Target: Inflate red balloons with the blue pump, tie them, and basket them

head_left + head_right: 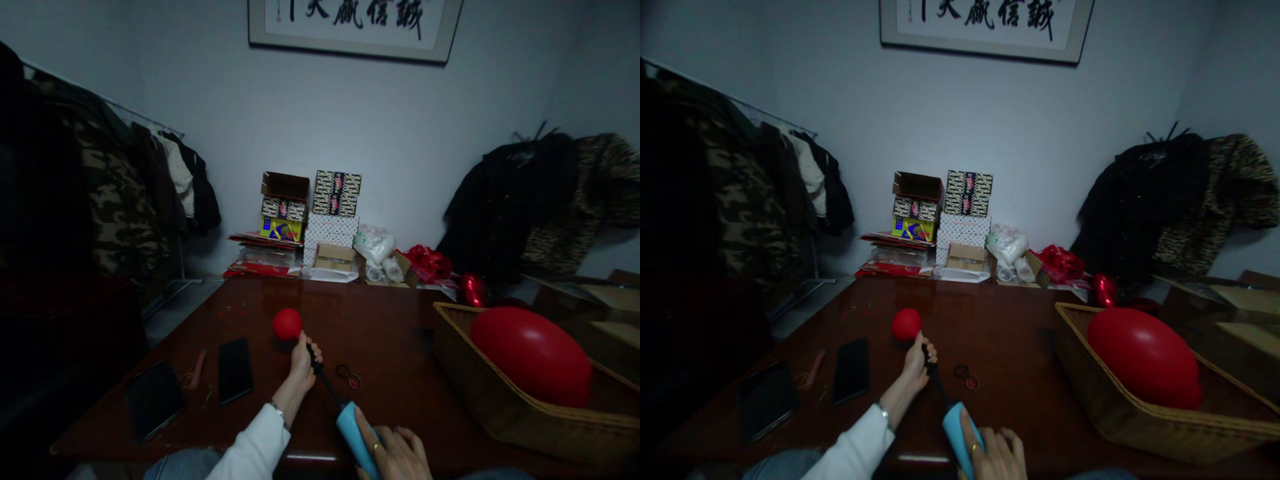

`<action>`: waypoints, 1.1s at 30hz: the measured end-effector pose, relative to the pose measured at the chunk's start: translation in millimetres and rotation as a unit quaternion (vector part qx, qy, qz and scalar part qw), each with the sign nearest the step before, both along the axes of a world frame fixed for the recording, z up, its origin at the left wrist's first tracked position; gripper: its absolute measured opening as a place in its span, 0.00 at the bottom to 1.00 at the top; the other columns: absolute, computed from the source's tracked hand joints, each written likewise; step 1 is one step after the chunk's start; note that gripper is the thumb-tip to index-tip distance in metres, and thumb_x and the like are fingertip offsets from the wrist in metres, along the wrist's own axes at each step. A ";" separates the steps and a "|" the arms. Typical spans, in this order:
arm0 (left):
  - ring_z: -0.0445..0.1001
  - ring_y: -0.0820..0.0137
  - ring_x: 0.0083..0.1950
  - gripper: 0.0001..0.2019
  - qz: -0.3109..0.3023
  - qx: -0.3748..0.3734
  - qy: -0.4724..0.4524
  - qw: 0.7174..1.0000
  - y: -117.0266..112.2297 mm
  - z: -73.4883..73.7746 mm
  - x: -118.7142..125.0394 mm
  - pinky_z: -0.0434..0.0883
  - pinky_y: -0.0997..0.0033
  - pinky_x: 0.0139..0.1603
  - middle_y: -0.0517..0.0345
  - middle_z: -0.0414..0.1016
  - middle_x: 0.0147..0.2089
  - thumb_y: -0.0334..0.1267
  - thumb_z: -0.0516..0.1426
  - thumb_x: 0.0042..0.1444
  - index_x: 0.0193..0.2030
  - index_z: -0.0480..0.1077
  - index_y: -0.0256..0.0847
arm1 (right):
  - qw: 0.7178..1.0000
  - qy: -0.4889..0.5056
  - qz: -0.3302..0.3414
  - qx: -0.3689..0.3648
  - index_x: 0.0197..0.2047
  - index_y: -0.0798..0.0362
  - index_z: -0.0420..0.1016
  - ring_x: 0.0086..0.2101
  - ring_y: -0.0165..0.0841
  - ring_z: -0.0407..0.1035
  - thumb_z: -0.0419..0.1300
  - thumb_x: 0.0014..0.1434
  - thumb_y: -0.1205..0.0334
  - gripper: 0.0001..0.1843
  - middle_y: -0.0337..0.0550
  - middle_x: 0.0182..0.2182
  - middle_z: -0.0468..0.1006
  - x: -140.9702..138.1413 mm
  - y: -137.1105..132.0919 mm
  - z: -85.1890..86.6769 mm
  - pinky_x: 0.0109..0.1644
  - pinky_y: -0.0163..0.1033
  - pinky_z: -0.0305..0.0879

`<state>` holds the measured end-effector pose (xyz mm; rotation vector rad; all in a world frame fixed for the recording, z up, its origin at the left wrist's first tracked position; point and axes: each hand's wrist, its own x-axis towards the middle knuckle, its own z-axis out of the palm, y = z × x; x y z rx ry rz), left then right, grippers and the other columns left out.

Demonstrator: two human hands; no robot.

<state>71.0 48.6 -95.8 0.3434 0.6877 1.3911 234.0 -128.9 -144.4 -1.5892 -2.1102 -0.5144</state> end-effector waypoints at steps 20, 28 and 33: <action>0.56 0.79 0.15 0.20 -0.003 -0.012 0.044 0.999 -6.0 -6.0 10.1 0.54 0.78 0.17 0.69 0.56 0.15 0.55 0.55 0.54 0.26 0.55 0.42 | 0.995 0.009 -0.047 -0.085 0.62 0.47 0.59 0.42 0.39 0.70 0.58 0.51 0.68 0.34 0.46 0.41 0.76 -53.1 31.0 57.1 0.54 0.50 0.50; 0.55 0.80 0.15 0.21 0.006 0.003 0.036 0.999 3.1 -7.7 3.7 0.51 0.80 0.15 0.70 0.55 0.17 0.56 0.57 0.51 0.27 0.56 0.41 | 0.999 -0.026 0.023 -0.007 0.65 0.45 0.51 0.36 0.33 0.70 0.56 0.50 0.65 0.38 0.39 0.38 0.76 -17.7 12.2 34.1 0.51 0.46 0.52; 0.56 0.80 0.16 0.21 0.016 0.004 0.020 1.000 9.2 -5.9 -6.0 0.51 0.80 0.16 0.69 0.56 0.17 0.57 0.57 0.52 0.27 0.56 0.41 | 0.997 -0.034 0.008 0.067 0.64 0.44 0.52 0.33 0.35 0.70 0.53 0.51 0.60 0.36 0.39 0.36 0.77 8.2 -8.8 4.4 0.50 0.49 0.52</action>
